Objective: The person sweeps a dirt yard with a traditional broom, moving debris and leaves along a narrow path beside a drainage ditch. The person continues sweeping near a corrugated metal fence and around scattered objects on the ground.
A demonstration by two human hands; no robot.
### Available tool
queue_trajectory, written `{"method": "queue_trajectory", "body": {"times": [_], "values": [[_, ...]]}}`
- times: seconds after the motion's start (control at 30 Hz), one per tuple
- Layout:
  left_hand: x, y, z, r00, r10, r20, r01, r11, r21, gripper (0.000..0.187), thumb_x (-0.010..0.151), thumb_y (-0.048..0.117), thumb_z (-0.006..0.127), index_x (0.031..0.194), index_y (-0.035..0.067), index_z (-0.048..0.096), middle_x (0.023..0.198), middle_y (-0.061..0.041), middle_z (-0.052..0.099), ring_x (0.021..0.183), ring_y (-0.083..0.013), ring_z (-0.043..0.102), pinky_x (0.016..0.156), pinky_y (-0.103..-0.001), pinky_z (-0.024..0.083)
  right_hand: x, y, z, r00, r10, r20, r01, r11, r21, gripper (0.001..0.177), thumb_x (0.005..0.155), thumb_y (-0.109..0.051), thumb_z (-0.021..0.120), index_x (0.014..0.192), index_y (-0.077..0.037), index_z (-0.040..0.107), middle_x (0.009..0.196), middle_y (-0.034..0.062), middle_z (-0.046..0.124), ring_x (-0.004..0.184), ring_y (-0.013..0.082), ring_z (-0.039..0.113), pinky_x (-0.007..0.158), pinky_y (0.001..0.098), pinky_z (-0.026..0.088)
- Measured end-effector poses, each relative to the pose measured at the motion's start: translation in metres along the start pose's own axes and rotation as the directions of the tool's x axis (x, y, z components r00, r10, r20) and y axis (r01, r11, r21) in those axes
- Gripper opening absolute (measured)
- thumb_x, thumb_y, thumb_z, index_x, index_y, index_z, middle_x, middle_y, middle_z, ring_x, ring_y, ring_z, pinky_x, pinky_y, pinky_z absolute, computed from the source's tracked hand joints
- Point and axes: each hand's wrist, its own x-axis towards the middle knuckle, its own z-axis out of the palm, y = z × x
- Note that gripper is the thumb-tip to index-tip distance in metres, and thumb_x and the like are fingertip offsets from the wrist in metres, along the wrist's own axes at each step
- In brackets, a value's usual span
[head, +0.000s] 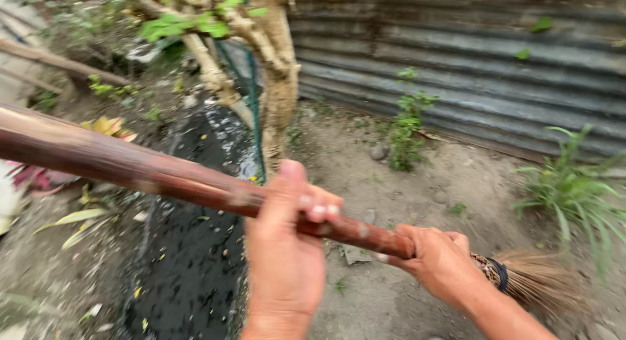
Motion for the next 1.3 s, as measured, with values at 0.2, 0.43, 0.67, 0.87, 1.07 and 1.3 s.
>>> {"method": "queue_trajectory", "body": {"times": [0.2,0.43,0.67,0.87,1.07,1.3], "values": [[-0.012,0.098,0.006,0.969,0.245,0.035,-0.248,0.96,0.132,0.041,0.103,0.037,0.062,0.074,0.01,0.049,0.068,-0.002,0.047,0.071,-0.02,0.051,0.086,-0.043,0.051,0.004,-0.091,-0.013,0.952,-0.291,-0.096,0.298,0.952,0.067,0.039,0.082,-0.045,0.078,0.077,-0.011,0.059,0.066,0.0068,0.063,0.071,0.0268,0.059,0.082,0.0416,0.04],[-0.034,0.083,0.035,0.928,0.371,-0.018,-0.342,0.872,0.35,0.036,0.099,0.035,0.065,0.078,0.008,0.052,0.071,-0.001,0.047,0.071,-0.015,0.05,0.071,-0.035,0.046,0.032,-0.108,0.007,0.903,-0.427,-0.057,0.419,0.84,0.344,0.033,0.078,-0.041,0.082,0.084,-0.014,0.064,0.07,0.0035,0.067,0.07,0.0205,0.062,0.073,0.0363,0.052],[-0.044,0.06,0.037,0.967,0.236,-0.09,-0.205,0.942,0.266,0.038,0.1,0.034,0.066,0.076,0.01,0.05,0.069,0.0,0.045,0.067,-0.0172,0.048,0.074,-0.041,0.048,-0.03,-0.052,0.001,0.97,-0.211,0.12,0.176,0.952,0.251,0.04,0.08,-0.049,0.08,0.081,-0.013,0.064,0.065,0.007,0.062,0.068,0.0227,0.059,0.076,0.0365,0.048],[-0.045,0.078,0.053,0.959,0.282,0.021,-0.279,0.936,0.216,0.042,0.102,0.04,0.064,0.074,0.013,0.047,0.069,0.0,0.047,0.069,-0.0176,0.05,0.085,-0.042,0.05,-0.035,-0.049,-0.038,0.962,-0.273,0.012,0.267,0.949,0.168,0.044,0.084,-0.049,0.078,0.078,-0.012,0.056,0.061,0.0067,0.057,0.064,0.0254,0.055,0.072,0.0396,0.046],[-0.054,-0.006,0.083,0.972,0.237,0.011,-0.232,0.94,0.251,0.032,0.098,0.029,0.064,0.078,0.007,0.054,0.072,-0.004,0.05,0.069,-0.0176,0.051,0.079,-0.041,0.052,-0.013,0.019,-0.035,0.982,-0.189,0.012,0.178,0.944,0.276,0.044,0.079,-0.044,0.081,0.077,-0.01,0.055,0.066,0.0047,0.059,0.067,0.0218,0.056,0.071,0.0383,0.048],[-0.067,-0.078,0.099,0.986,-0.116,-0.121,0.124,0.99,0.066,0.037,0.099,0.029,0.065,0.073,0.008,0.048,0.065,-0.002,0.044,0.064,-0.0178,0.046,0.074,-0.039,0.05,-0.058,0.113,-0.029,0.996,0.043,0.084,-0.055,0.988,0.146,0.044,0.083,-0.05,0.083,0.082,-0.013,0.059,0.068,0.0047,0.063,0.07,0.0205,0.059,0.074,0.0365,0.047]]}}
